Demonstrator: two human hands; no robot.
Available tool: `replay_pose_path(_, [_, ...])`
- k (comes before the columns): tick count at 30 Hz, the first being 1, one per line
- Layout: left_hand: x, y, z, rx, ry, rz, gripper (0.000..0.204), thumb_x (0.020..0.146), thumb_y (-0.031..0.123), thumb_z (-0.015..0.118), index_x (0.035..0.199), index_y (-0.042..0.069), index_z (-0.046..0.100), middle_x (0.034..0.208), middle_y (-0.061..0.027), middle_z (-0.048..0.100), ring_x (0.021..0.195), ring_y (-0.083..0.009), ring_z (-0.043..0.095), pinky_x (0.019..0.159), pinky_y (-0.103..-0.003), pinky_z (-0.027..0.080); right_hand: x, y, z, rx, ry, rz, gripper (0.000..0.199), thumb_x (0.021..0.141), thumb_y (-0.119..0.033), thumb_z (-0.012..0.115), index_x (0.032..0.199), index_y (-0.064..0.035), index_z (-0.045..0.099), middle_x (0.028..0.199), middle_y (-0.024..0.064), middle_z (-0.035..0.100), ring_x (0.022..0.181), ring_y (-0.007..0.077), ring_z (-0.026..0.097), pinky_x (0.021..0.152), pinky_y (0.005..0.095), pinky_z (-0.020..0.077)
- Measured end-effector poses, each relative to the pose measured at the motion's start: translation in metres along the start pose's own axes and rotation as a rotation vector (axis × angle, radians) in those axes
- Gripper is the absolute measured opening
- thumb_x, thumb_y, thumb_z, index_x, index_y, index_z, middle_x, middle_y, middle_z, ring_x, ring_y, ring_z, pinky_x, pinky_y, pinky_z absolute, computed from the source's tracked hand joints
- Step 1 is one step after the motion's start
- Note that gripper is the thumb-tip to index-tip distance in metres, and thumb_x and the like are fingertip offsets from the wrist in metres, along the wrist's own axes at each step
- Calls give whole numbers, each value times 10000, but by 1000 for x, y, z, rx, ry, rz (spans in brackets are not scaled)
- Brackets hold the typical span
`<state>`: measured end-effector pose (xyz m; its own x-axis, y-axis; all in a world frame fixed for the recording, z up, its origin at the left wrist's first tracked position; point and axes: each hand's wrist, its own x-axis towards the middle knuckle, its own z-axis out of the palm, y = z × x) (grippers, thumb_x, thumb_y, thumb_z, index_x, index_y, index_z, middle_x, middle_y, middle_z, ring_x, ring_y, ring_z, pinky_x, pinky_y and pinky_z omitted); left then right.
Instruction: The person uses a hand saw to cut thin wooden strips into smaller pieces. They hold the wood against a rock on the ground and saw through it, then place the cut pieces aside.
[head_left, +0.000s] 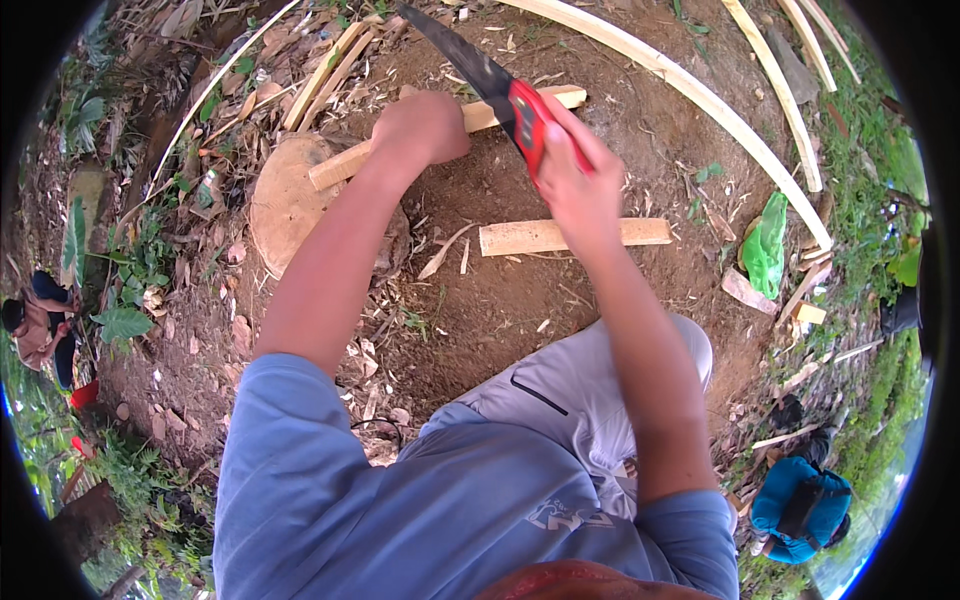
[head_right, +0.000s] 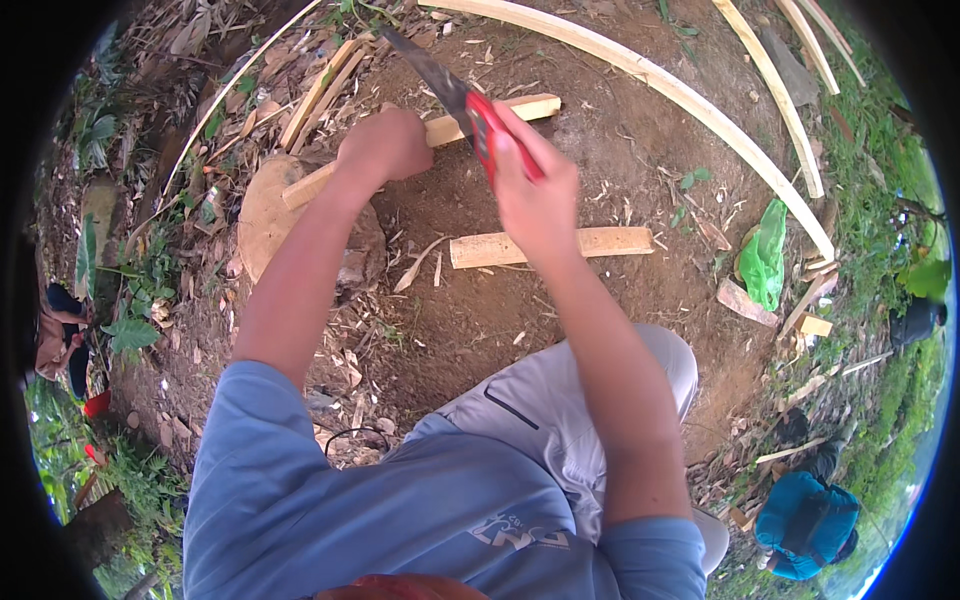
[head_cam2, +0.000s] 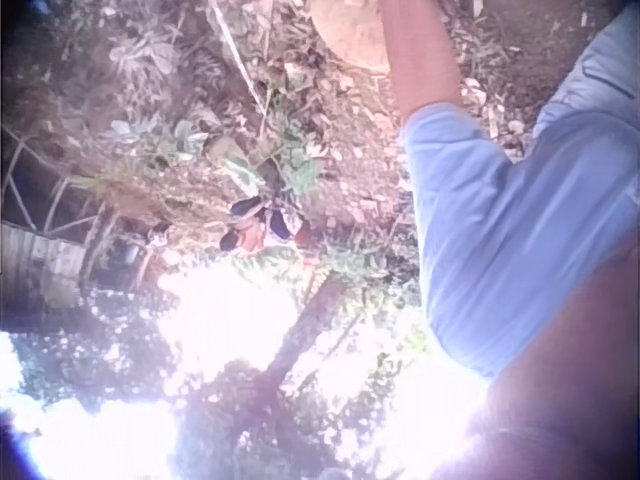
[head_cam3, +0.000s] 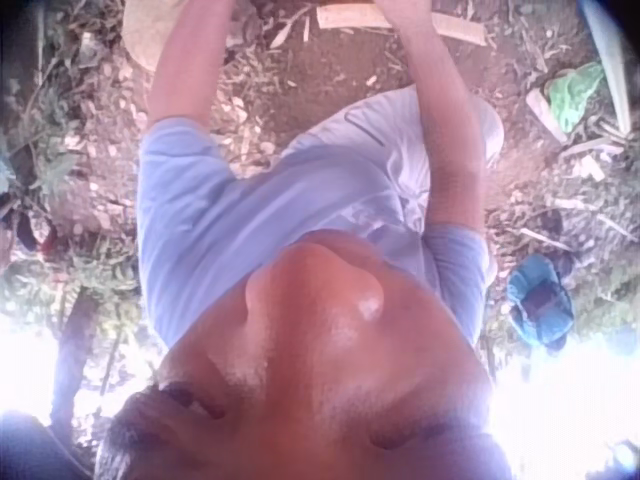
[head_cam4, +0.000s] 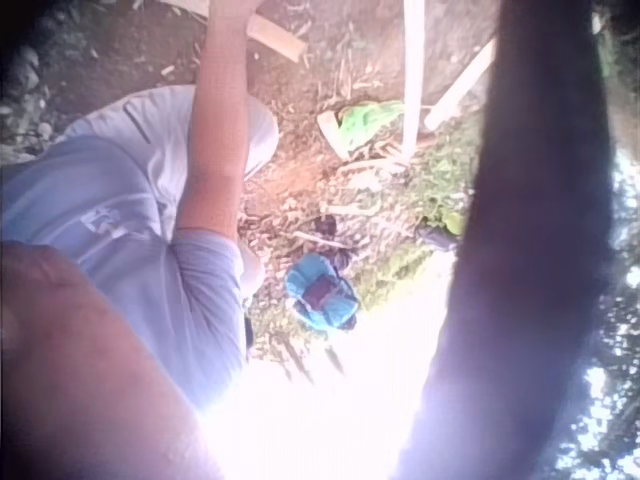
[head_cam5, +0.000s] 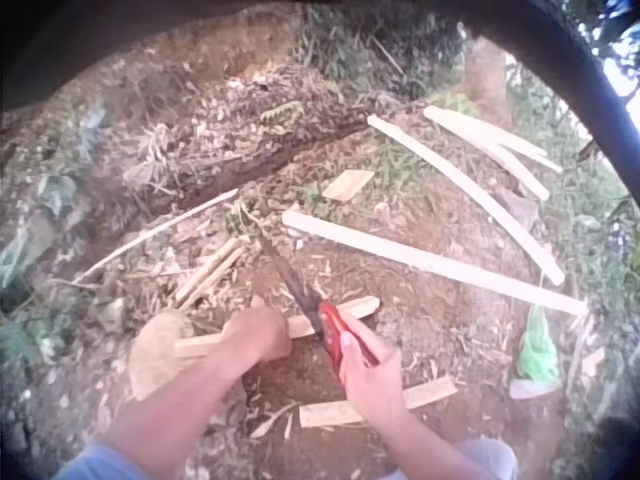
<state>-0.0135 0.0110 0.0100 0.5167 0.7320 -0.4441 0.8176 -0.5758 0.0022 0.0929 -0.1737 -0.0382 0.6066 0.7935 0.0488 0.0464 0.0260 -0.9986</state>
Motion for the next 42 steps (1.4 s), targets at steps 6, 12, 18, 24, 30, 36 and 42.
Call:
replay_pose_path(6, [-2,-6,0,20,19,-40,440,917,246,699,1280,7,771,1307,-243,753,1191,-404,754,1031,-488,608,39,24,28,166,-29,-70,406,1116,-135,602,1499,-22,669,1031,44,770,755,25,568,657,233,489])
replay_pose_path(12, [6,-5,5,53,51,-46,373,913,246,712,1202,29,807,1232,-193,793,1148,-369,775,998,-481,622,-8,19,3,66,-25,-35,414,1107,-119,619,1511,-36,662,1056,50,762,803,40,582,713,243,502])
replay_pose_path(18, [3,-6,6,10,69,-8,329,910,222,708,1147,20,814,1161,-194,804,1090,-363,788,964,-488,623,-107,-12,-76,-62,-53,58,433,1128,-150,610,1535,-2,621,1095,46,752,853,56,612,745,247,515])
replay_pose_path(24, [7,-5,5,40,28,5,337,914,226,711,1174,33,808,1148,-186,797,1054,-352,792,948,-479,638,-189,-80,-145,-193,-79,138,445,1128,-119,576,1545,35,598,950,18,704,688,12,513,624,214,428])
replay_pose_path(30, [4,-18,11,13,33,-19,356,918,222,704,1189,11,797,1223,-233,768,1095,-385,780,970,-482,636,-143,-73,-121,-187,-77,171,433,1147,-182,582,1521,33,625,937,5,702,673,12,508,608,207,417])
replay_pose_path(36, [0,4,0,5,-9,6,393,927,228,690,1232,-3,783,1316,-268,731,1174,-421,754,1001,-497,622,30,20,17,114,24,-56,423,1127,-220,638,1489,-1,668,1079,53,777,835,55,607,732,251,517])
replay_pose_path(42, [0,-8,3,55,56,-29,379,909,229,711,1216,27,802,1235,-182,797,1147,-369,777,984,-467,629,45,33,41,202,4,-91,408,1112,-156,626,1487,-1,669,1194,98,790,938,66,657,833,258,556])
